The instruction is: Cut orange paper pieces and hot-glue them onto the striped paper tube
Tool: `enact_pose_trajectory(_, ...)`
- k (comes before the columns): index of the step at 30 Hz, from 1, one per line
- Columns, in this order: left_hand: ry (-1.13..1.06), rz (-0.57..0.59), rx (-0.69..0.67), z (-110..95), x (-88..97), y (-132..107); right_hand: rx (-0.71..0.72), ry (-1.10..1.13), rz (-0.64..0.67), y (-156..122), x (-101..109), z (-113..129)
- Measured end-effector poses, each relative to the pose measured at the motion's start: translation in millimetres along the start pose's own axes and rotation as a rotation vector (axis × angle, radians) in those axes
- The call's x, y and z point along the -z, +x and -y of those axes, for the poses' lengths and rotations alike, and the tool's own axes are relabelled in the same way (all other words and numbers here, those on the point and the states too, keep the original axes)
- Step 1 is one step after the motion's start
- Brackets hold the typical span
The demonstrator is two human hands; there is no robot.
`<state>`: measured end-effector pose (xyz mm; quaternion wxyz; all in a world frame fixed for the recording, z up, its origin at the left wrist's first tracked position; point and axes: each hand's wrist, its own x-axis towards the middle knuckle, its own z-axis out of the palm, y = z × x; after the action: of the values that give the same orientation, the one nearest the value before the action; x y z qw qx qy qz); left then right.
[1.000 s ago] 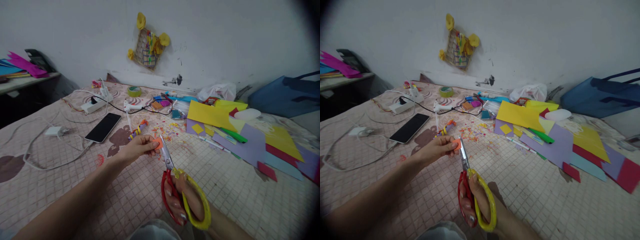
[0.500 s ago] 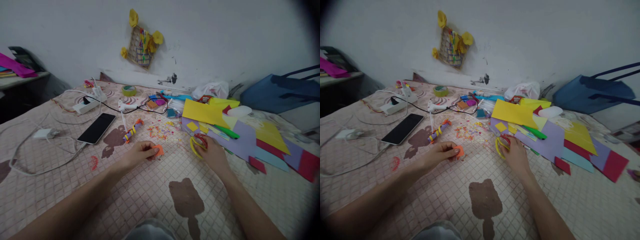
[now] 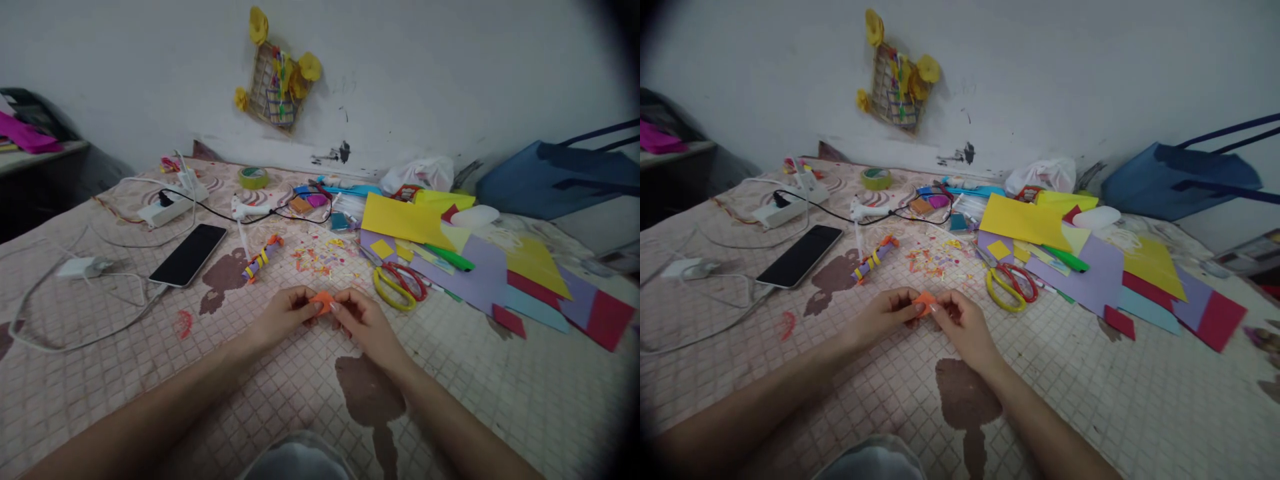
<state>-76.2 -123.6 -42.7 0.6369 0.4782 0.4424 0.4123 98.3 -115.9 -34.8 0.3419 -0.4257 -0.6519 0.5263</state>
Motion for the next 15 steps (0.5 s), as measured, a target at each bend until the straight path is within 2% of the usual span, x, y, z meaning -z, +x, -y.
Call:
enact_pose_trajectory(2, 0.009, 0.009, -0.02, 2, -0.2, 0, -0.05, 0.025, -0.012, 3, 0, -4)
enact_pose_trajectory(4, -0.013, -0.019, -0.019, 1, 0.8, 0, -0.07, -0.022, -0.045, 8, 8, -8)
enact_pose_trajectory(7, -0.054, -0.067, 0.008, -3, 1.9, -1, 0.016, -0.218, -0.219, 12, 21, -11)
enact_pose_trajectory(9, -0.088, -0.077, 0.025, -6, 0.9, -3, 0.081, -0.285, -0.307, 10, 20, -8)
enact_pose_trajectory(10, -0.103, -0.081, 0.026, -7, -0.2, -4, 0.086, -0.258, -0.297, 7, 17, -6)
enact_pose_trajectory(13, -0.127, -0.071, -0.036, -7, -5.4, -7, 0.001, 0.029, -0.073, -1, -2, -1)
enact_pose_trajectory(15, -0.106, -0.053, -0.113, -7, -8.4, -8, -0.035, 0.194, 0.017, -5, -14, 0)
